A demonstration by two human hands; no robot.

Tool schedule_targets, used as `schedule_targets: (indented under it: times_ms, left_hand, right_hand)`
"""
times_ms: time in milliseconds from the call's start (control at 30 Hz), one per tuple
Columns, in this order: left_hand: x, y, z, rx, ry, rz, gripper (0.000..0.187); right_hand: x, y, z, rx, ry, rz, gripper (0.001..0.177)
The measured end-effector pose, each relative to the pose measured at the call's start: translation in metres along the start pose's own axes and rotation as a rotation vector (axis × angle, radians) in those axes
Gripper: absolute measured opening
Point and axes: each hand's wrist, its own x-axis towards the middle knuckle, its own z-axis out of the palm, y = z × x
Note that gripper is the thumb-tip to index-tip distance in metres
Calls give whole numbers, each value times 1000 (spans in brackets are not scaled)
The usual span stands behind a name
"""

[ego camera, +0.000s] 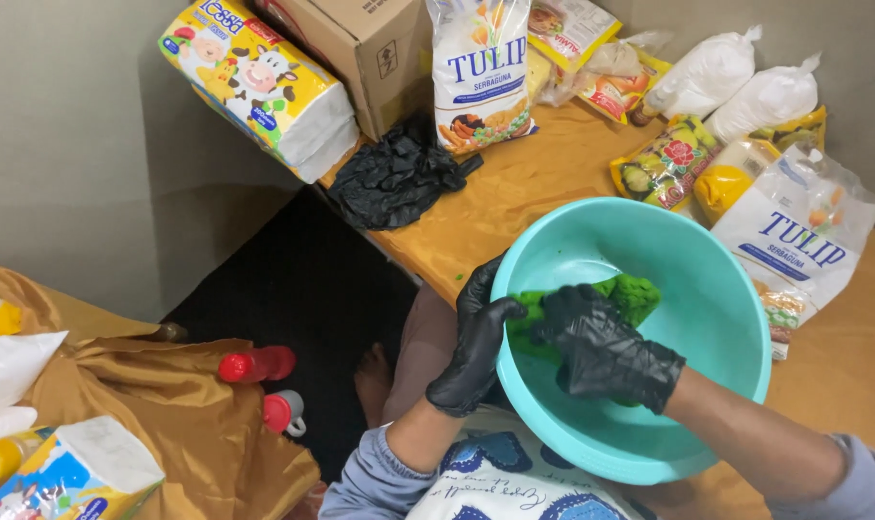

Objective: Kneading a large batch of green-colored dough in a plastic bowl on a workspace surrounded by ingredients.

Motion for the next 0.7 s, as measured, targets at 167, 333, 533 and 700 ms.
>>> schedule_targets:
  times_ms: [167, 333, 533, 700]
  left_hand:
    - [3, -1, -3, -53, 7, -11, 65]
    - [2, -2, 0, -132, 1, -19, 66]
    - [3, -5, -2, -72, 19, -73, 69]
    - [0, 3, 2, -58, 29, -45, 67]
  right_hand:
    - [-40, -7, -11, -15, -168, -276, 54]
    - [-58, -21, -51, 83, -92, -291, 42]
    - [-46, -29, -14, -196, -323, -187, 95]
    - [-35, -35, -15, -323, -243, -333, 57]
